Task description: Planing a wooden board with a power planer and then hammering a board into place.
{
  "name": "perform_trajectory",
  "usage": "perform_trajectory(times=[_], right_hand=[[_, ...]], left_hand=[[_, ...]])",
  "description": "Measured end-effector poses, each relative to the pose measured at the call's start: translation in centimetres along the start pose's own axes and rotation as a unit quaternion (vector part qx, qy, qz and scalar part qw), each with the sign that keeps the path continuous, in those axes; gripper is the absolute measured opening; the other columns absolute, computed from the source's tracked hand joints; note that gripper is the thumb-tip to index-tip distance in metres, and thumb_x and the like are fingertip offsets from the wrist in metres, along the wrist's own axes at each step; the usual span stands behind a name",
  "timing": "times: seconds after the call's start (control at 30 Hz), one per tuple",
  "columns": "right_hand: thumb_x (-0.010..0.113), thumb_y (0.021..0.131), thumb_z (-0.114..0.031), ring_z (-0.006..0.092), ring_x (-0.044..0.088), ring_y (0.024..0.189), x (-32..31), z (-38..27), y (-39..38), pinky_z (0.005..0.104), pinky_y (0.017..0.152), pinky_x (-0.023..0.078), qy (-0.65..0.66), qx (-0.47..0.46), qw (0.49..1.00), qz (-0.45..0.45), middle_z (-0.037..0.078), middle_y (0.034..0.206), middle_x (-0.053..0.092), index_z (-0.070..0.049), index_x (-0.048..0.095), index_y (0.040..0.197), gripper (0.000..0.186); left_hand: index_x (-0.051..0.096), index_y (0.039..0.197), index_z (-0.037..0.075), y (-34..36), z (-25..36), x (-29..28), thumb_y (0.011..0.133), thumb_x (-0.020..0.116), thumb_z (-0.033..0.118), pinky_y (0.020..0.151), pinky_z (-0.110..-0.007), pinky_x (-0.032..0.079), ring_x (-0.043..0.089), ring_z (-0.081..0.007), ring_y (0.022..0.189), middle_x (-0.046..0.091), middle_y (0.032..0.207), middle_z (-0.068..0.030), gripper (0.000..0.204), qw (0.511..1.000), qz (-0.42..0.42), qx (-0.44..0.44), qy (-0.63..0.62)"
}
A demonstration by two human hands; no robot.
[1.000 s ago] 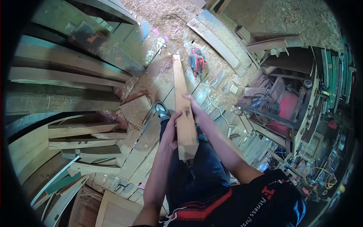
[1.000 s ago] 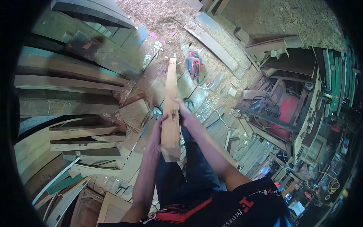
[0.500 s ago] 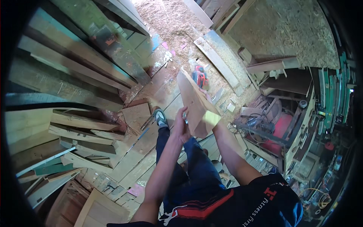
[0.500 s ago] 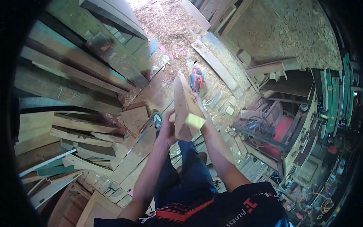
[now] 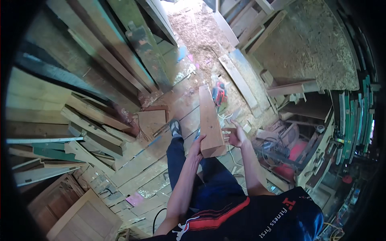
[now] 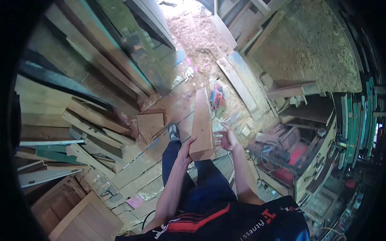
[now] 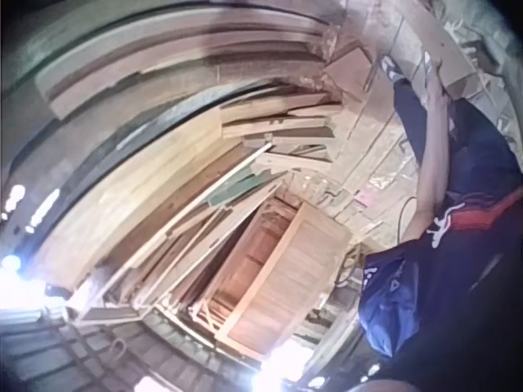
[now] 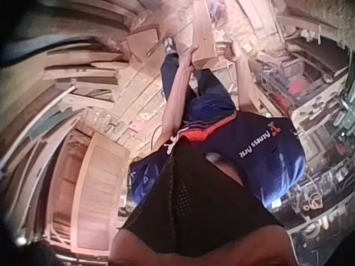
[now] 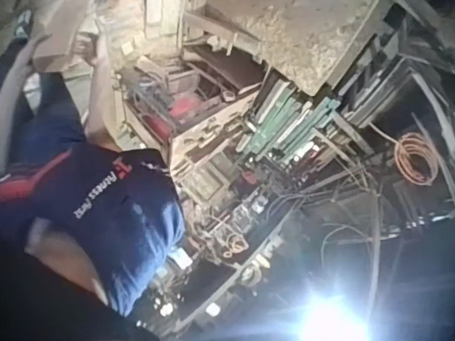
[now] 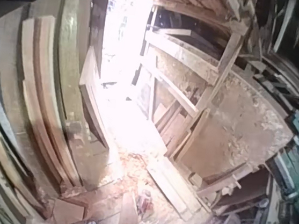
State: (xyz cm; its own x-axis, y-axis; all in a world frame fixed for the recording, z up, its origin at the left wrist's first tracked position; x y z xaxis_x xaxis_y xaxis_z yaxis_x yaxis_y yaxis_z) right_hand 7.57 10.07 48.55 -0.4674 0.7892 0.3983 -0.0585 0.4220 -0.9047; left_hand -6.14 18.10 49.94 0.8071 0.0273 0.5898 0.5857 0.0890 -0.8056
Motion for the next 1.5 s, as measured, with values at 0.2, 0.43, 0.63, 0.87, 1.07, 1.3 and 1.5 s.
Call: perform_trajectory(times=[0.2, 0.43, 0.63, 0.87, 1.07, 1.3, 1.5], right_hand=[[0.058, 0.088, -0.046, 0.0272, 0.061, 0.103, 4.5, 4.3, -4.9, 0.0452, 0.085, 0.051, -0.21, -0.035, 0.977, 0.016, 0.013, 0.115, 0.06, -0.004, 0.045, 0.131, 0.062], [0.06, 0.088, -0.034, 0.0256, 0.064, 0.096, 5.9, 6.1, -6.9, 0.0443, 0.079, 0.053, -0.012, -0.085, 0.996, 0.023, 0.01, 0.115, 0.061, -0.007, 0.049, 0.126, 0.048], [0.061, 0.086, -0.036, 0.0238, 0.065, 0.086, 10.2, 5.4, -10.0, 0.043, 0.065, 0.052, -0.142, -0.015, 0.99, -0.013, 0.009, 0.104, 0.065, -0.008, 0.052, 0.119, 0.044], [0.061, 0.083, -0.037, 0.0229, 0.065, 0.079, 9.5, 4.0, -8.5, 0.0406, 0.062, 0.051, -0.194, -0.023, 0.98, 0.03, 0.007, 0.098, 0.066, -0.011, 0.058, 0.113, 0.04], [0.052, 0.086, -0.038, 0.0227, 0.061, 0.078, 8.8, -1.0, -8.2, 0.0408, 0.062, 0.049, -0.149, -0.065, 0.986, 0.038, 0.007, 0.091, 0.065, -0.013, 0.062, 0.098, 0.029], [0.048, 0.086, -0.037, 0.0222, 0.053, 0.068, 10.2, -5.9, -8.2, 0.034, 0.056, 0.046, -0.077, -0.086, 0.993, 0.029, 0.008, 0.084, 0.06, -0.01, 0.062, 0.093, 0.031], [0.044, 0.088, -0.04, 0.0213, 0.052, 0.069, 11.1, -8.2, -7.3, 0.0353, 0.06, 0.047, -0.088, -0.088, 0.991, 0.05, 0.007, 0.087, 0.06, -0.012, 0.063, 0.094, 0.034]], left_hand=[[0.047, 0.129, 0.0, 0.2, -1.1, -1.3, 0.09, 0.056, 0.033, 0.082, -0.044, 0.055, 0.065, -0.03, 0.095, 0.061, 0.116, -0.0187, 0.052, 0.984, 0.043, -0.062, 0.16], [0.06, 0.112, -0.003, -3.0, 1.9, 1.2, 0.086, 0.062, 0.024, 0.068, -0.039, 0.059, 0.069, -0.0303, 0.081, 0.066, 0.1, -0.0192, 0.038, 0.97, 0.056, 0.016, 0.236], [0.05, 0.124, -0.006, -5.0, 1.3, -1.5, 0.088, 0.051, 0.051, 0.073, -0.046, 0.057, 0.066, -0.0284, 0.091, 0.062, 0.109, -0.0182, 0.067, 0.973, 0.075, 0.023, 0.216], [0.032, 0.138, -0.007, -9.8, 0.1, -7.1, 0.091, 0.042, 0.051, 0.085, -0.049, 0.054, 0.056, -0.0387, 0.108, 0.05, 0.129, -0.0238, 0.075, 0.99, 0.017, -0.006, 0.139], [0.043, 0.127, -0.002, -10.2, 4.2, -11.5, 0.096, 0.039, 0.034, 0.077, -0.04, 0.058, 0.063, -0.0252, 0.084, 0.06, 0.117, -0.0165, 0.048, 0.98, 0.045, 0.058, 0.186], [0.044, 0.124, -0.001, -11.5, 9.2, -9.3, 0.091, 0.044, 0.032, 0.074, -0.037, 0.056, 0.062, -0.0237, 0.085, 0.059, 0.114, -0.0168, 0.046, 0.944, 0.059, 0.147, 0.289], [0.052, 0.12, 0.002, -13.0, 12.8, -2.2, 0.094, 0.048, 0.028, 0.074, -0.033, 0.054, 0.062, -0.0224, 0.091, 0.059, 0.113, -0.0128, 0.038, 0.865, 0.058, 0.261, 0.424]])
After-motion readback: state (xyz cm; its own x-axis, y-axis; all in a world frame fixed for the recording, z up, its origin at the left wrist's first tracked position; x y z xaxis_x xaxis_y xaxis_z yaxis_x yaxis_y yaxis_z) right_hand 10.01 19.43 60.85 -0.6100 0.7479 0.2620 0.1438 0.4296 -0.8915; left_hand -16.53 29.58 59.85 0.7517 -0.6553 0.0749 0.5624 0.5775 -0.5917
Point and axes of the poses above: each hand's wrist, its own y-axis towards the middle knuckle, its own x-axis out of the palm, z = x × y, the point moved 9 cm from there along y, towards the middle knuckle
